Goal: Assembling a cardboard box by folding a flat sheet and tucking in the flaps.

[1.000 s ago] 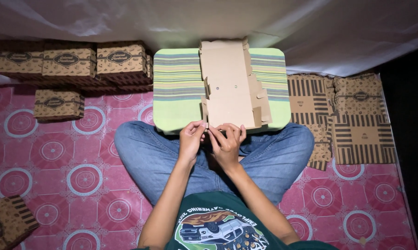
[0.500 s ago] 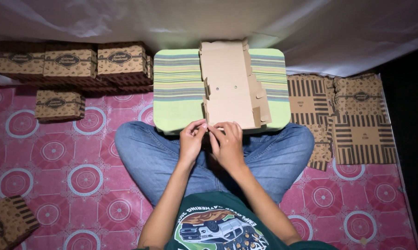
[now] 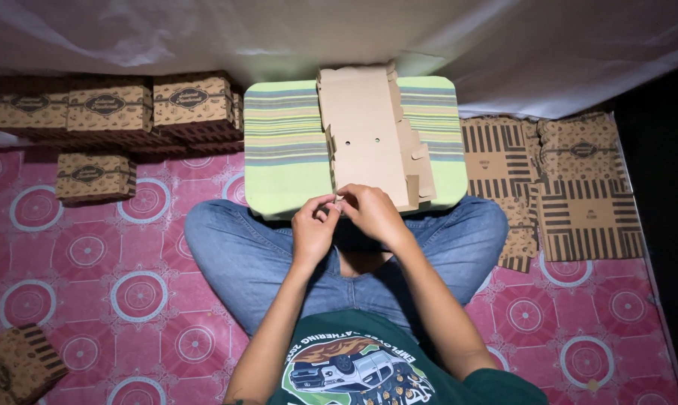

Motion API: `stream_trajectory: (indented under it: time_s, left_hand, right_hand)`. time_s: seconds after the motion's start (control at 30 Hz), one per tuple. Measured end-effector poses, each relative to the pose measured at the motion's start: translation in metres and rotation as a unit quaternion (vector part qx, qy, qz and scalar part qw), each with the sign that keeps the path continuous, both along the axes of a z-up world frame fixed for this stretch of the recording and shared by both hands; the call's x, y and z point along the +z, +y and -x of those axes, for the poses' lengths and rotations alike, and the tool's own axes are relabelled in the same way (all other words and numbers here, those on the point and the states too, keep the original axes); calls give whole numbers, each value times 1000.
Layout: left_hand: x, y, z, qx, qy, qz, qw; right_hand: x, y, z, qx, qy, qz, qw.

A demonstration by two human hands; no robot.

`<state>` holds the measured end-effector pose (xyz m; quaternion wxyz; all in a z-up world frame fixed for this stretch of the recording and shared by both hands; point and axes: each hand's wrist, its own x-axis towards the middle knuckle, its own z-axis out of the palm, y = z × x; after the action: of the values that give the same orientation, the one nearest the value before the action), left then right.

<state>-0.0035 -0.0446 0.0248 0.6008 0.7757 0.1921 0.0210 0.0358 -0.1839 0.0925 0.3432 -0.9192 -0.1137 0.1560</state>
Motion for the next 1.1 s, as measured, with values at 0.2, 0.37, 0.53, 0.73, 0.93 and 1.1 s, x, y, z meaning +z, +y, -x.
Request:
stream_trajectory:
  time_s: [0.2,0.37,0.53,0.73,0.93,1.1]
  left_hand:
    - [12,-5,5,-1,-58,-53,997]
    - [28,-15,9,-3,-105,-168,980]
    - [1,-14,2,-16,-40,-150,988]
    - [-3,-4,-8,35,-116,-200,972]
    - [9,-10,-7,29,-217,-364,905]
    - [15,-50,2,-97,-301,-311,896]
  right_hand:
    - [14,-3,-3,10,32,-33,999]
    - [-6,-1,-7,16,4,11,1000]
    - [-14,-8,1,-12,-58,-25,998]
    - [-27,-58,19,-166,-278,-142,936]
    - [-53,-107,32,-340,-107,-207,911]
    - [-87,-105,25,-359,-8,-271,893]
